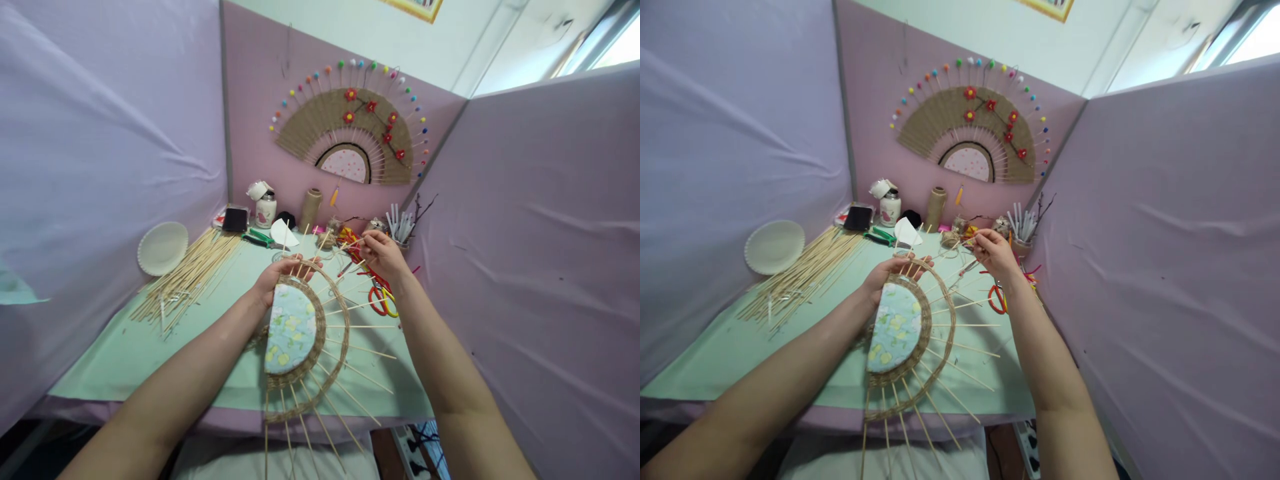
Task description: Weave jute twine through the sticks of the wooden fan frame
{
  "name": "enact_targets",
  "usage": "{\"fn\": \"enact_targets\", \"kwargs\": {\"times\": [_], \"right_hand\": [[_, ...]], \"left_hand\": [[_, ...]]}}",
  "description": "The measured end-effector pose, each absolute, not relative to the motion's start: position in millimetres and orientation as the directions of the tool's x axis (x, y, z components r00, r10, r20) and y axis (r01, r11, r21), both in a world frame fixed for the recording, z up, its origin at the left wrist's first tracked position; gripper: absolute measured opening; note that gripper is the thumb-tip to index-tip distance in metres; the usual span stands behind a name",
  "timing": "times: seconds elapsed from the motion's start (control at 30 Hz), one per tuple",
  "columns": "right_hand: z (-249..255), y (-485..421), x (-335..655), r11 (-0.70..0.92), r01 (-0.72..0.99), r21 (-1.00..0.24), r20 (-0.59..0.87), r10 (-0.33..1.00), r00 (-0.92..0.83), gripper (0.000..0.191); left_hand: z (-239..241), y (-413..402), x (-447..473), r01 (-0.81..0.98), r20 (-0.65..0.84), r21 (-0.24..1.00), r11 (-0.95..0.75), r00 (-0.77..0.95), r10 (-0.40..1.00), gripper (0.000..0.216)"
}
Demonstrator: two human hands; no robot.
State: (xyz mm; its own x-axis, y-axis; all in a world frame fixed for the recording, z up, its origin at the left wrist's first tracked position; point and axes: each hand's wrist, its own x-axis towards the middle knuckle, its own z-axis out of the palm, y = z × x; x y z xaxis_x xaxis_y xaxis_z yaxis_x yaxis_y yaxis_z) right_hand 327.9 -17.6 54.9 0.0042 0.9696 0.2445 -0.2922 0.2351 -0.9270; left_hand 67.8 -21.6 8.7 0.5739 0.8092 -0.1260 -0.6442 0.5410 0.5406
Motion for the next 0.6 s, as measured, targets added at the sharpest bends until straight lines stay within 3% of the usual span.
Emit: {"fn": "enact_targets", "kwargs": {"times": [0.33, 0.6], "right_hand": [[8.4, -53.4, 348.3, 0.018, -0.161, -0.987, 0.028, 0.998, -0.064, 0.033], [-14.5, -78.6, 344.2, -0.180, -0.058, -0.982, -0.157, 0.945, -0.288, 0.035]], "left_hand": [[4.3, -17.2, 57.8, -0.682, 0.007, 0.476, 0.555, 0.634, 0.773, 0.011], [6.9, -20.5, 54.3, -0.703, 0.154, 0.496, 0.510, 0.649, 0.745, 0.060]]}}
